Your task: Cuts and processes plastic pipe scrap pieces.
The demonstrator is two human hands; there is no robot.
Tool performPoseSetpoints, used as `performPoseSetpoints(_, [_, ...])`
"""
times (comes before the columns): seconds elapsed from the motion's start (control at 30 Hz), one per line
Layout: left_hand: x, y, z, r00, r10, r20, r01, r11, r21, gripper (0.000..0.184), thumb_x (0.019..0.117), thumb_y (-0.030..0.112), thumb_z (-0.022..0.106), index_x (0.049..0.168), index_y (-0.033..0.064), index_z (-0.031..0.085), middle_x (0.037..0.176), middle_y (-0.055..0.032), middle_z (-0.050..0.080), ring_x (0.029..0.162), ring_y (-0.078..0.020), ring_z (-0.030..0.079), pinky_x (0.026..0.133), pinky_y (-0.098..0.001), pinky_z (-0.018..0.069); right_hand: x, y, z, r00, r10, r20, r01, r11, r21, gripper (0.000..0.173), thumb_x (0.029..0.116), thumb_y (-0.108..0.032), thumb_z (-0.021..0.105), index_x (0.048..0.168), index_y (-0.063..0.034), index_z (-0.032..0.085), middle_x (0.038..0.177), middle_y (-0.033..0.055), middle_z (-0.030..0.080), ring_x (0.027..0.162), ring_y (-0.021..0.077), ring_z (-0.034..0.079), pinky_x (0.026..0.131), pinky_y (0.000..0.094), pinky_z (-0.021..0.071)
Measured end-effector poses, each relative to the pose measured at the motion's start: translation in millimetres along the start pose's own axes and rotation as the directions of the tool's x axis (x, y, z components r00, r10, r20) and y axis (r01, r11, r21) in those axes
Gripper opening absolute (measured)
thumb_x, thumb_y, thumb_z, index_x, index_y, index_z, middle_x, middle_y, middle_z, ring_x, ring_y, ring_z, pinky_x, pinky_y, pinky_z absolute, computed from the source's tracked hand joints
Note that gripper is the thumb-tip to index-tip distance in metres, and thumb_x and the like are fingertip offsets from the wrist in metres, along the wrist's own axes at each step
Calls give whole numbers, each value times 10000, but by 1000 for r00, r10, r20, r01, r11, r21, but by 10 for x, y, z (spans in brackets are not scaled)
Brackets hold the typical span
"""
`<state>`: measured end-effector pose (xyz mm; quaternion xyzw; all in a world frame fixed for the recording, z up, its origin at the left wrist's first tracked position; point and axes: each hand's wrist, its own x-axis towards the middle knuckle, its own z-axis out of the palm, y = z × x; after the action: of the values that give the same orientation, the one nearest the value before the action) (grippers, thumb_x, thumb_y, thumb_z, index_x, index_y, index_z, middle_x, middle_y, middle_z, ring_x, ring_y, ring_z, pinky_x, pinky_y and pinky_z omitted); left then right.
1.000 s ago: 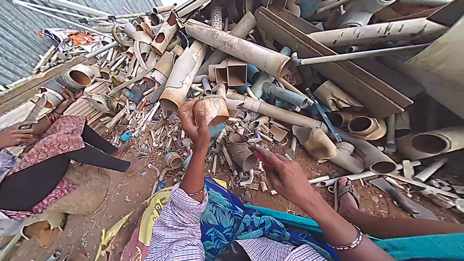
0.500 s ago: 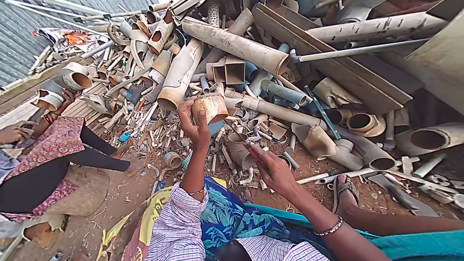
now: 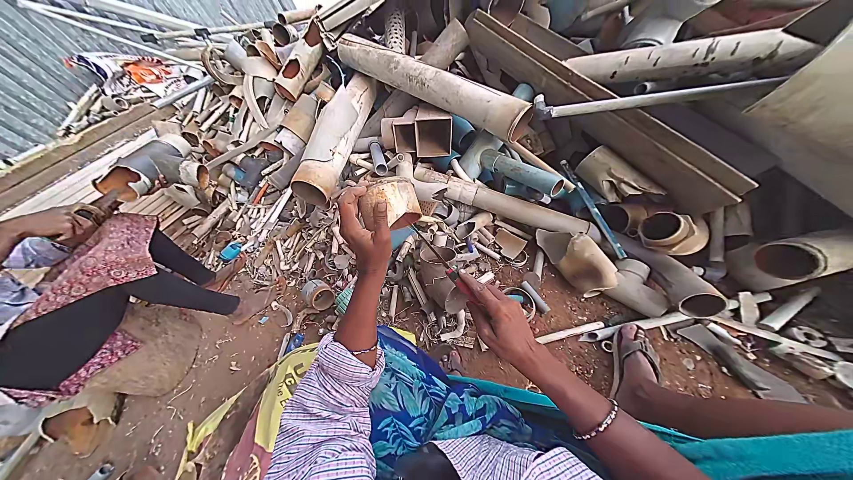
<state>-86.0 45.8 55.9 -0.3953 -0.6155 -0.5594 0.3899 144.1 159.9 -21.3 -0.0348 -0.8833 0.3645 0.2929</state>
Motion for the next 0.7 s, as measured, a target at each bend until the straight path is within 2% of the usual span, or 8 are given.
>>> performPoseSetpoints(0.13, [1,26,-8,1000,0,-29,1,1000,21,396,1035,211,551,1193,-152,557,1163,-212,652,1121,-146,643,1000,-271,513,-4,-9,1,996,19,83,-18,1000,-9,492,985,-109,496,1470,-73,566,965,215,700,749,359,685,643,500,545])
performPoseSetpoints(0.23, [20,21,9,998,-48,-36,48,999,-14,341,1033,173,550,1195,-127,542,1173,-176,641,1130,-126,632,998,-262,515,-24,3,67,999,-35,-34,35,999,14,452,985,-113,509,1421,-42,608,963,212,703,713,334,689,583,469,548])
performPoseSetpoints(0.33, [-21,31,9,997,-69,-24,70,996,51,374,1020,188,575,1199,-141,571,1170,-237,658,1115,-198,656,1002,-314,524,-15,-3,18,999,-6,49,6,1000,-11,473,971,-96,519,1435,-44,596,977,224,711,734,364,697,631,505,561])
performPoseSetpoints(0.37, [-31,28,10,996,-88,-15,89,993,74,386,1009,193,586,1207,-138,585,1175,-252,663,1115,-228,659,1003,-341,525,-29,2,28,999,-32,17,32,999,-1,477,947,-77,526,1412,-11,606,975,226,717,730,358,702,631,498,566])
performPoseSetpoints(0.43, [-10,26,36,992,-121,-30,123,989,87,390,994,206,603,1204,-122,598,1167,-249,669,1118,-248,660,1006,-363,525,-29,12,54,994,-84,-67,84,996,4,472,943,-62,522,1399,37,596,1008,230,723,743,333,714,630,468,579])
performPoseSetpoints(0.57, [-22,89,48,990,-134,-40,138,984,111,399,955,192,661,1194,-124,616,1142,-260,685,1068,-299,684,960,-415,548,-11,43,24,999,-34,35,35,999,-41,502,935,-49,530,1428,36,569,1006,266,718,742,409,709,635,553,561])
performPoseSetpoints(0.63, [-19,99,69,988,-151,-28,153,983,100,405,949,198,668,1200,-116,618,1148,-262,682,1066,-310,684,958,-436,548,-19,60,29,998,-56,-10,55,998,-44,504,939,-64,512,1424,65,557,1076,277,718,791,404,720,666,538,569])
performPoseSetpoints(0.7, [-17,98,81,989,-142,-34,145,984,104,413,947,208,666,1195,-119,624,1150,-265,686,1076,-318,684,971,-438,541,-11,66,45,997,-72,-41,69,995,-70,513,941,-68,502,1430,83,538,1064,281,709,779,392,708,657,521,562])
